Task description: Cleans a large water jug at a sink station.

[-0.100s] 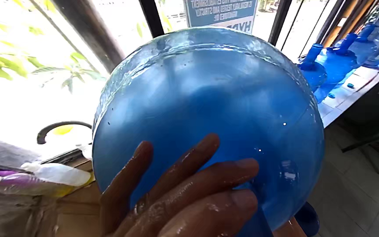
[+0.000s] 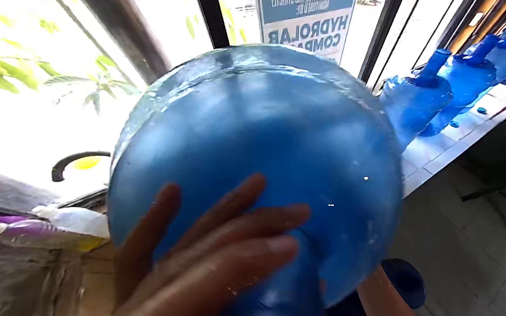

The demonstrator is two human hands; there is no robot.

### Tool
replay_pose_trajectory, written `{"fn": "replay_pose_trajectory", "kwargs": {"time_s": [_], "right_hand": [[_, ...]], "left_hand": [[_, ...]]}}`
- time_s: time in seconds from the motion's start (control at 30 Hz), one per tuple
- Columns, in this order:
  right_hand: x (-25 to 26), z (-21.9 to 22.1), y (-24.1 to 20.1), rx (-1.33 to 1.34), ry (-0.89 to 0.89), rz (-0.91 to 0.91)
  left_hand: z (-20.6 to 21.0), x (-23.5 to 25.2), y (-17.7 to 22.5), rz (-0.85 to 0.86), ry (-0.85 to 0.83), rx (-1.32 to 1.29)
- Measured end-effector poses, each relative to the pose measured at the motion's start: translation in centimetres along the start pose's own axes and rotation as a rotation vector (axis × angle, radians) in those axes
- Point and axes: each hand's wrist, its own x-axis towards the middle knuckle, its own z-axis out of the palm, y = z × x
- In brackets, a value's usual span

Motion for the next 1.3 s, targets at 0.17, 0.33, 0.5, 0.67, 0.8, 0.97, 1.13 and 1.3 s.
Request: {"fn": "replay_pose_trajectory", "kwargs": {"time_s": [0.17, 0.33, 0.5, 0.67, 0.8, 0.97, 1.13, 1.3], "right_hand": [[14.2, -6.5, 8.6, -0.359, -0.135, -0.333], [20.1, -11.0, 13.2, -0.784, 0.266, -0.223], [23.4, -5.5, 17.3, -1.062, 0.180, -0.206], [31.4, 1.4, 18.9, -1.174, 0.136, -0.289], [36.0, 0.7, 16.6, -1.322, 0.388, -0.265], [39.2, -5.3, 19.5, -1.547, 0.400, -0.211], [34.8, -5.3, 20.0, -1.369, 0.505, -0.163], [28.1, 5.5, 20.3, -0.964, 0.367, -0.266]], "left_hand": [[-2.4, -2.4, -8.4, -0.311, 0.006, -0.137], [-2.3, -11.3, -21.4, -0.591, 0.079, -0.184], [2.2, -23.5, -30.3, -0.845, 0.109, -0.019], [4.7, -35.8, -34.3, -1.008, 0.027, 0.082], [4.4, -39.4, -36.6, -1.072, 0.086, 0.091], [2.8, -39.8, -38.5, -1.089, 0.105, 0.071], [2.9, -39.6, -38.4, -1.061, 0.124, 0.009], [3.1, -39.2, -38.4, -1.108, 0.027, 0.037]]}}
